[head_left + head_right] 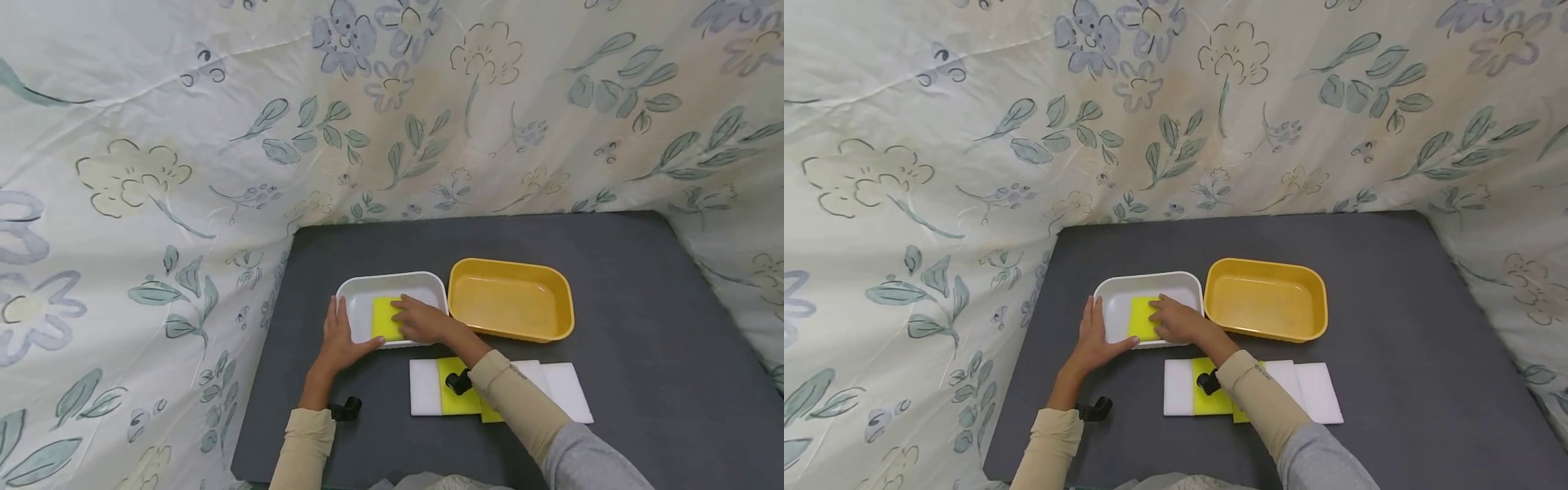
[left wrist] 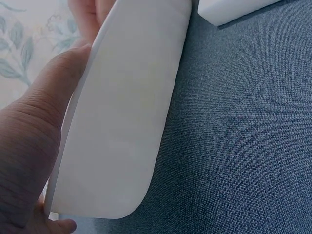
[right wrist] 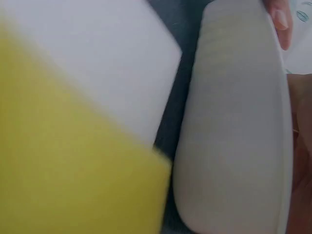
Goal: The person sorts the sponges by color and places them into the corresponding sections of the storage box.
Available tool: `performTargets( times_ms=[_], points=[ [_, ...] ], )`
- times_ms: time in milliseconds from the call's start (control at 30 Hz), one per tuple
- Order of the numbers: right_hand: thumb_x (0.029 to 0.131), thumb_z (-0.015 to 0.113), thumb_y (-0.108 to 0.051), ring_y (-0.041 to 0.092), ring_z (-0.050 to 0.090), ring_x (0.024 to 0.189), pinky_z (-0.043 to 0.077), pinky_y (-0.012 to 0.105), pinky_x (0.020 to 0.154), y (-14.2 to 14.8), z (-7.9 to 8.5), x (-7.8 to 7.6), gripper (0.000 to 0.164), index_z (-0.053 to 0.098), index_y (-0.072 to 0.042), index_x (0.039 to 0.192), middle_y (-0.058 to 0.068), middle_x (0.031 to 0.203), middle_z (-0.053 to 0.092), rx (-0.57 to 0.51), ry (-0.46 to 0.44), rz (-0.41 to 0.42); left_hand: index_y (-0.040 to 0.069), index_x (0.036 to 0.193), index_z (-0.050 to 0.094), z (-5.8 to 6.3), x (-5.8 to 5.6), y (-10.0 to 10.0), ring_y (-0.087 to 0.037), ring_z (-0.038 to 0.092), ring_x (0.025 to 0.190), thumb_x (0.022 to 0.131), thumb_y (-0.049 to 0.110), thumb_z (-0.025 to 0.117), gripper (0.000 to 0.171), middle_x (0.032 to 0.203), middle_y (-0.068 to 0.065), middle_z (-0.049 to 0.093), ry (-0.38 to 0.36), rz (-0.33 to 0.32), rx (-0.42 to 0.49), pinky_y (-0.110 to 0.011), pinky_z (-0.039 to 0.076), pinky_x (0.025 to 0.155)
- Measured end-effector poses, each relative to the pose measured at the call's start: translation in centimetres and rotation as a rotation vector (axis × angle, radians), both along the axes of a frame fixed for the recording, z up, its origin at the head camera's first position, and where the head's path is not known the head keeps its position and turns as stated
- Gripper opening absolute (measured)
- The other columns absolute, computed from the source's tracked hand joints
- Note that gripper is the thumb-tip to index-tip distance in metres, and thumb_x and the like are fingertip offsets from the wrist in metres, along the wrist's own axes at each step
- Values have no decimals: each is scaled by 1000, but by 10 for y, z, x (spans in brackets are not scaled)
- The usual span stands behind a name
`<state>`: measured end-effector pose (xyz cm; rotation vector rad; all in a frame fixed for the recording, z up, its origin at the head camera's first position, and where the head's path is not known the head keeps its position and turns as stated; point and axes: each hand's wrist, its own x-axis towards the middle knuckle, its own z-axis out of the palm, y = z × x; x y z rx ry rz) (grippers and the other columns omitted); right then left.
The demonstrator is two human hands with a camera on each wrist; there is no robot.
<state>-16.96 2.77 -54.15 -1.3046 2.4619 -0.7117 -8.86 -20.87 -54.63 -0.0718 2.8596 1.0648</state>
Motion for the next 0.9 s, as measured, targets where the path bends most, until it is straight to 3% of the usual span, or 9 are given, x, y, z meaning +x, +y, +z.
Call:
performTargets(
  times_ms=[300,500,733,900],
  points=[
    [103,49,-15,35,20,149,21,46,118,-15,4,5,38,61,0,135,16,154,41,32,-124,-37,4,160,2,-3,-2,1,-50,5,147,75,57,80,128,165,-20,-6,31,-2,-13,-69,22,109],
    [102,48,-13,36,19,149,20,45,118,-29,4,10,39,59,1,137,18,154,40,39,-119,-1,2,160,3,-6,0,-1,-51,7,145,75,56,80,126,165,-22,-4,51,-11,-7,-70,22,108],
    [103,44,-12,29,19,150,22,42,118,-40,1,10,38,54,-8,140,11,159,35,53,-176,-32,4,160,3,-6,0,-2,-50,9,145,75,58,79,127,165,-21,-4,64,-10,11,-71,22,108],
    [104,42,-13,33,15,151,20,44,118,-43,0,9,43,52,-6,145,12,161,31,59,-185,-9,4,160,2,-7,-1,-2,-51,9,145,75,59,80,128,164,-22,-4,57,-13,8,-72,22,107]
  ],
)
